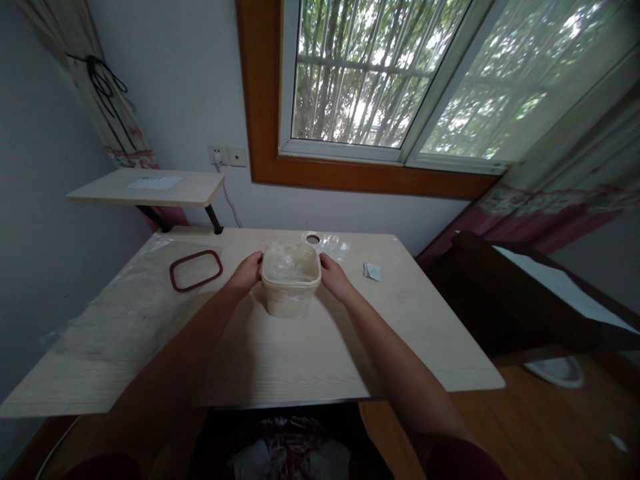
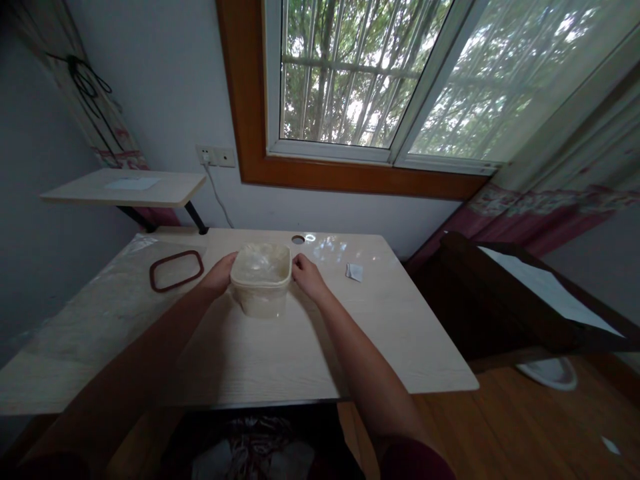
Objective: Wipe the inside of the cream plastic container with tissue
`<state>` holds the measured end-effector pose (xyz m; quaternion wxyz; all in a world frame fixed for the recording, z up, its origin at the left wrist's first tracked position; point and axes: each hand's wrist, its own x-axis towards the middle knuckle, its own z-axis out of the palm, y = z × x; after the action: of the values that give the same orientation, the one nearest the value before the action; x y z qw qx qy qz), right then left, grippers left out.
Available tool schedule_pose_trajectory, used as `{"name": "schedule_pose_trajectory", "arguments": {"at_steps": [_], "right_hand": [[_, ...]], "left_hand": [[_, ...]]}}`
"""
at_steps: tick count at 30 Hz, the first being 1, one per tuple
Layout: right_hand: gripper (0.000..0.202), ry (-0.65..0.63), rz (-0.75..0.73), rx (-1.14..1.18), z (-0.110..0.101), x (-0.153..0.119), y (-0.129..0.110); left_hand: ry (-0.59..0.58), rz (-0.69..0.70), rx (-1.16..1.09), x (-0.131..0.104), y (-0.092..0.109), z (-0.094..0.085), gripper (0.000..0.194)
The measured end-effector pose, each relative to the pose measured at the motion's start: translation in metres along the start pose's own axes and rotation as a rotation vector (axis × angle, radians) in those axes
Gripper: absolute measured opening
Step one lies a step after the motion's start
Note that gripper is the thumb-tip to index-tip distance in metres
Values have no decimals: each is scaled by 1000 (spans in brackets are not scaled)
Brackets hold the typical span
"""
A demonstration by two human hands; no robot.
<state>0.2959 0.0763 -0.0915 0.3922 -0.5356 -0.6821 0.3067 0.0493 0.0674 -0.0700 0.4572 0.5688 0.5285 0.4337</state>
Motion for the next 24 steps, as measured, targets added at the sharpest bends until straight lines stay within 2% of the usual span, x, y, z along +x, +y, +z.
{"name": "schedule_pose_trajectory", "arguments": {"at_steps": [5, 7, 9, 11, 13, 14, 16, 18, 19, 21, 24], "right_hand": [[8, -98, 11, -160, -1, -13, 6], [7, -99, 16, -203, -3, -15, 7], [11, -33, 3, -200, -8, -14, 6], [13, 106, -62, -172, -16, -11, 0], [14, 268, -202, -166, -27, -9, -13], [15, 321, -285, -166, -33, -9, -23], [17, 323, -423, -164, -43, -10, -48], [21, 252, -530, -184, -48, -10, -77], [25, 175, -577, -206, -49, -9, -91], [30, -58, -637, -271, -44, -3, -114], [30, -453, -587, -433, -26, 11, -129]], "left_hand": [[-110, -40, 121, -1, -19, -10, 17], [-84, -28, 228, 3, -25, -18, 17], [-12, 44, 339, 6, -22, -29, 19], [102, 232, 401, 3, -6, -38, 21], [171, 479, 448, -7, 21, -45, 21], [160, 578, 495, -14, 37, -46, 22], [19, 712, 607, -32, 65, -43, 27], [-222, 788, 755, -50, 84, -35, 30], [-318, 821, 823, -57, 88, -29, 31], [-388, 862, 928, -66, 88, -18, 38], [-436, 877, 1054, -70, 78, -6, 38]]}}
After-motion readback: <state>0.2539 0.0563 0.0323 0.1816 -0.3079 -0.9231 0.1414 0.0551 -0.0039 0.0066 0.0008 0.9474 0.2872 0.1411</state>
